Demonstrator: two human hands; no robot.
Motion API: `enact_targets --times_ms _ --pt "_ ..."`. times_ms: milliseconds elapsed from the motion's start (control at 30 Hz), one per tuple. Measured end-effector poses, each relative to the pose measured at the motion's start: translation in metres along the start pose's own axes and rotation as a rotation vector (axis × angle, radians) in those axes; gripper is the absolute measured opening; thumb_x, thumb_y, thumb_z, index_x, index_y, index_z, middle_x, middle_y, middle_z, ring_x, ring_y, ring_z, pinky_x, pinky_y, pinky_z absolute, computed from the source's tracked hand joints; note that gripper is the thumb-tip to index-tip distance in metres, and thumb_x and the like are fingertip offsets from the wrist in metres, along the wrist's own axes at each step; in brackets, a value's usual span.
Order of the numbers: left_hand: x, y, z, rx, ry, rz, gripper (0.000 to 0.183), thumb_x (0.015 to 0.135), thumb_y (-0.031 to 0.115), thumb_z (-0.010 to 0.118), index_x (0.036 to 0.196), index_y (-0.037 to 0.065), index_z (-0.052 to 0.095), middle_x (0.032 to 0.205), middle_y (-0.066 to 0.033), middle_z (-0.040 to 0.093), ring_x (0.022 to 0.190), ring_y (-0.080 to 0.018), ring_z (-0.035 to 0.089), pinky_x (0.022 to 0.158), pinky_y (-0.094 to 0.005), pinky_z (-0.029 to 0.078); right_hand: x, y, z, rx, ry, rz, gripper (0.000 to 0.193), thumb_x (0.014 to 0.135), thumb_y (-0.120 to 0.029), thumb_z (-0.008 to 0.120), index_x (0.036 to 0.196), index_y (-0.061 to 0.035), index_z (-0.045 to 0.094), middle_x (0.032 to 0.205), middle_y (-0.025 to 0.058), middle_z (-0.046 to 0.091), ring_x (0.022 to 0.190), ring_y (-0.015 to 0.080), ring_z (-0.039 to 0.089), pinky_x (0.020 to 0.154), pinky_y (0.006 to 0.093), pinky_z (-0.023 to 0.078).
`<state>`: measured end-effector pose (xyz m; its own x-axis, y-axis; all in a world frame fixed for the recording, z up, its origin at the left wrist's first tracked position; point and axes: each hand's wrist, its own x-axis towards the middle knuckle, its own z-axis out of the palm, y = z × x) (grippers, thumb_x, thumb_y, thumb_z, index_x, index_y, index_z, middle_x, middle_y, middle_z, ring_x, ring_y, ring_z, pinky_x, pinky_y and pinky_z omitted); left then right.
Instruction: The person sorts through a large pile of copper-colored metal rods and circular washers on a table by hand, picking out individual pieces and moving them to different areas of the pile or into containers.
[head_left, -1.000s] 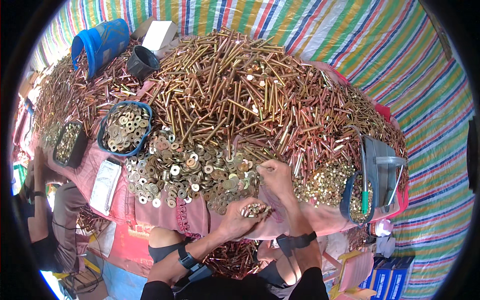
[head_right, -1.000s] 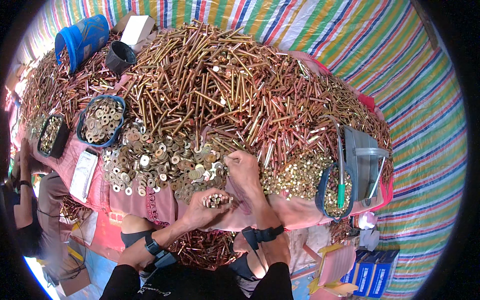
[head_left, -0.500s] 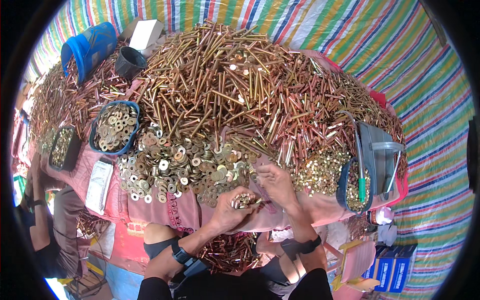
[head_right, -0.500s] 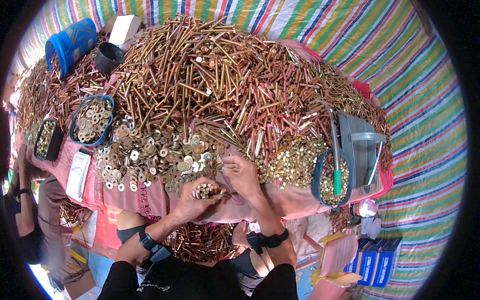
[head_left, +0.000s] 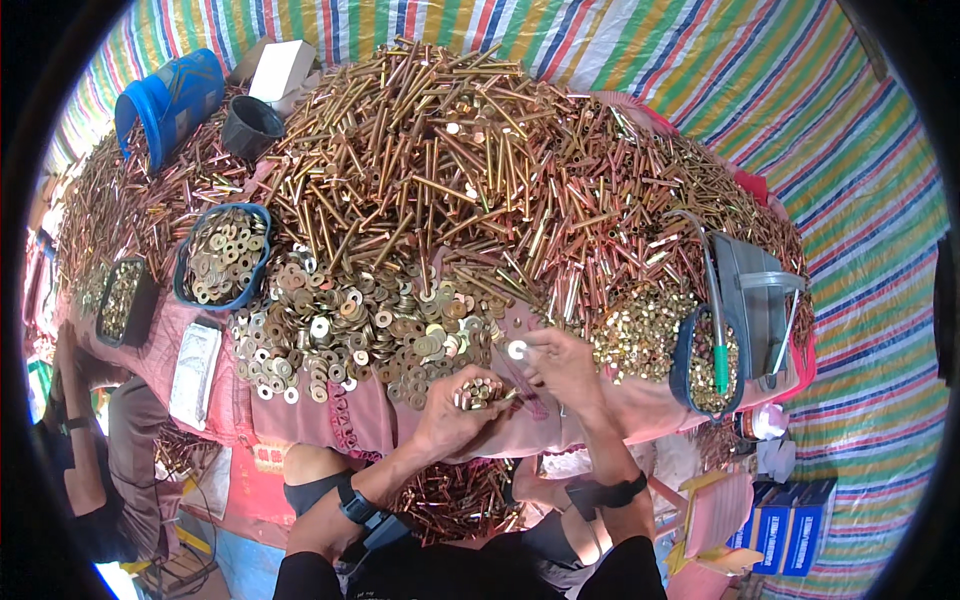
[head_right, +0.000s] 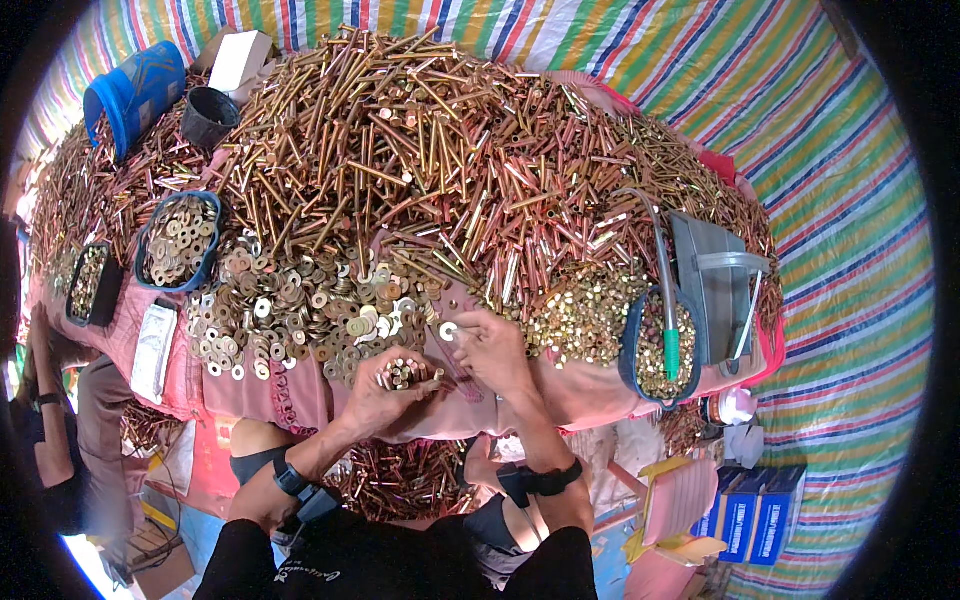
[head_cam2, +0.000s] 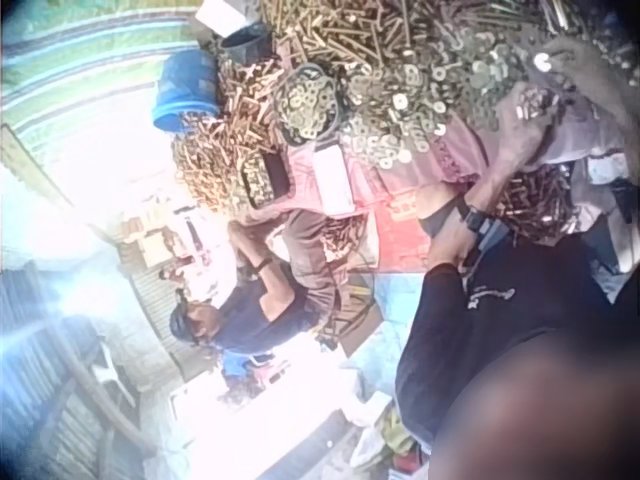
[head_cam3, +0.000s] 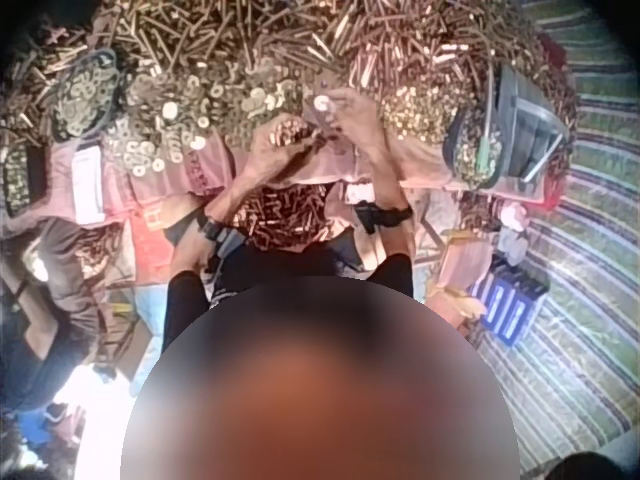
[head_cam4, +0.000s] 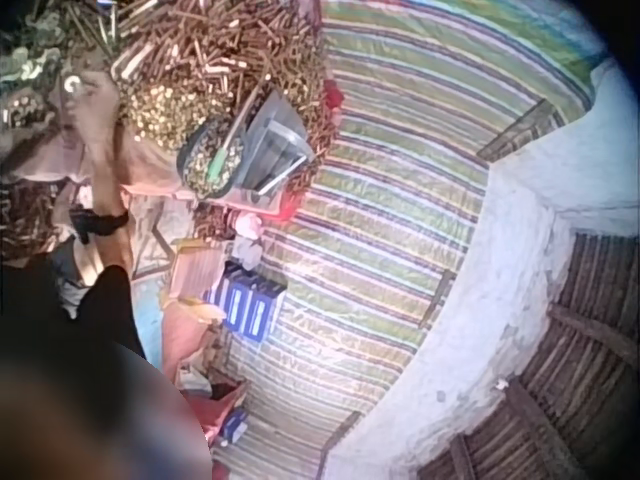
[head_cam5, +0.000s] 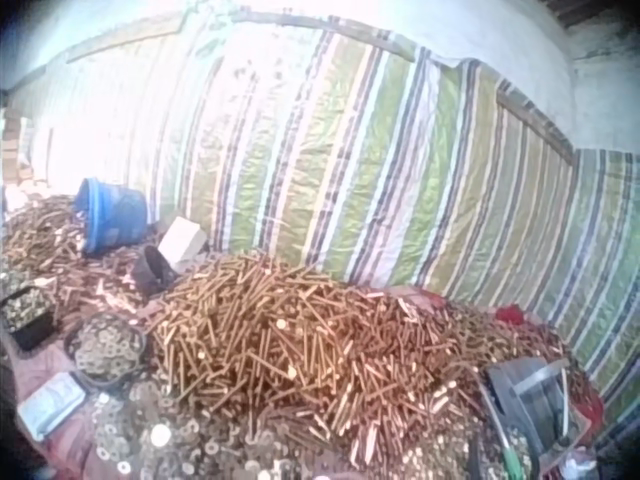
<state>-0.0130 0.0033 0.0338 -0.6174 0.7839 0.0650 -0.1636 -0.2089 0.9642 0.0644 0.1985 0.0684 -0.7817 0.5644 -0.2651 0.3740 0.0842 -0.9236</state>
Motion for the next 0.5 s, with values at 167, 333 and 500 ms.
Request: enact_targets --times_ms 167,333,500 --pt "0.002 0.000 0.002 0.020 0.022 -0.010 0.017 0.092 -0.004 0.074 0.107 0.000 0.068 0.089 -0.0063 0.075 0.081 -0.0108 0.069 0.072 -0.0267 0.057 -0.031 -0.022 -0.023 0.248 -0.182 0.021 0.026 0.098 -0.012 0.076 0.118 0.0029 0.069 0.087 0.0089 0.075 0.067 0.0125 0.070 0.059 0.0250 0.059" --pt "0.004 0.003 0.002 0.028 0.021 -0.039 0.017 0.091 -0.005 0.075 0.106 0.000 0.068 0.089 -0.0051 0.075 0.083 -0.0101 0.069 0.074 -0.0266 0.057 -0.047 -0.020 -0.018 0.280 -0.270 -0.010 0.023 0.099 -0.011 0.074 0.118 0.0022 0.069 0.089 0.0072 0.075 0.070 0.0106 0.070 0.062 0.0242 0.059" --pt "0.005 0.006 0.001 0.089 0.012 -0.042 0.019 0.090 -0.007 0.074 0.106 0.001 0.067 0.091 -0.0049 0.075 0.084 -0.0096 0.069 0.074 -0.0268 0.057 -0.052 -0.018 -0.012 0.252 -0.265 -0.016 0.023 0.100 -0.011 0.072 0.118 0.0023 0.068 0.090 0.0068 0.074 0.072 0.0104 0.070 0.063 0.0237 0.058"
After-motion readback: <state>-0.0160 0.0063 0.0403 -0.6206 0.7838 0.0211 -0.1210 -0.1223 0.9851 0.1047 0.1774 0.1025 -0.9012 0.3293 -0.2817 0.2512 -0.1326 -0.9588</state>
